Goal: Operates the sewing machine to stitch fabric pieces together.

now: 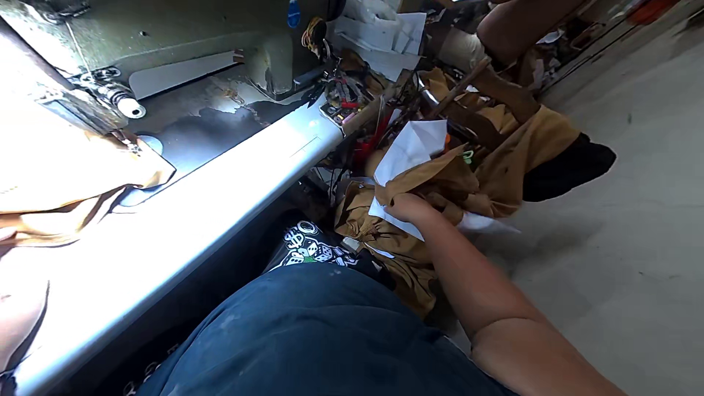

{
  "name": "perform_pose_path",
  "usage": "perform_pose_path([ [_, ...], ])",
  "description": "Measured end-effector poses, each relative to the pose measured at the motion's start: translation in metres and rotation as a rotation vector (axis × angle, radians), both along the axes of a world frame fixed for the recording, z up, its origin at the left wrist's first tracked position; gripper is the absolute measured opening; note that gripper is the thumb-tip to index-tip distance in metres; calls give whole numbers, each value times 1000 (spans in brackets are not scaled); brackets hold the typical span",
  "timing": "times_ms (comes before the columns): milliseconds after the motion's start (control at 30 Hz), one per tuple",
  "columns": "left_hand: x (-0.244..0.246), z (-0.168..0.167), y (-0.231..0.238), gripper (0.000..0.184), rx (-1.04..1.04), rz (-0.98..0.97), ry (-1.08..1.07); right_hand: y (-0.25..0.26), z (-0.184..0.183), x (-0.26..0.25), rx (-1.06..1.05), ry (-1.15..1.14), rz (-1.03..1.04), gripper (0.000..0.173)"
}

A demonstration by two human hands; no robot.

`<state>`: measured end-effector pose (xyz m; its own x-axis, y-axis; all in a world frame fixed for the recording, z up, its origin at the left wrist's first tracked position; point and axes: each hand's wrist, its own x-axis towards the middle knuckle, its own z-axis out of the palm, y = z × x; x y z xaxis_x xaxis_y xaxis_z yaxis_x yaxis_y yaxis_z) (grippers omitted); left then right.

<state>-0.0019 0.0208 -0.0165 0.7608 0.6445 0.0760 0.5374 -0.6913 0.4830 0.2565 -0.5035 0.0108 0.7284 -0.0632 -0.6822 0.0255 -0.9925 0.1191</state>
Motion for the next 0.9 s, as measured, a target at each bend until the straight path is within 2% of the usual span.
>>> perform_pose_path([
  [133,4,-2,4,39,-16,-30,-85,16,48,6,8,-167,109,45],
  [200,5,-3,5,40,8,-36,-96,27,60,13,17,-299,122,39],
  [267,5,-2,4,41,0,-32,-100,36,50,22,65,-431,145,38],
  [333,4,2,1,41,8,-49,-111,41,20,26,113,-452,194,41],
  [433,6,9,-5,38,29,-67,-136,50,-20,16,103,-257,199,45],
  [500,5,7,-3,38,37,-52,-129,54,-28,7,70,-117,151,49],
  [600,2,5,0,40,7,-51,-93,51,-26,0,81,-43,132,49],
  [700,4,8,-5,34,-27,34,-11,59,4,-13,4,13,262,57],
  [767,4,6,-5,34,-38,51,-22,70,31,-29,2,90,420,59],
  [833,0,-1,1,37,3,-16,-85,78,59,-40,134,181,586,48],
  [900,-6,-2,8,49,141,-85,-99,77,79,-41,365,210,651,33],
])
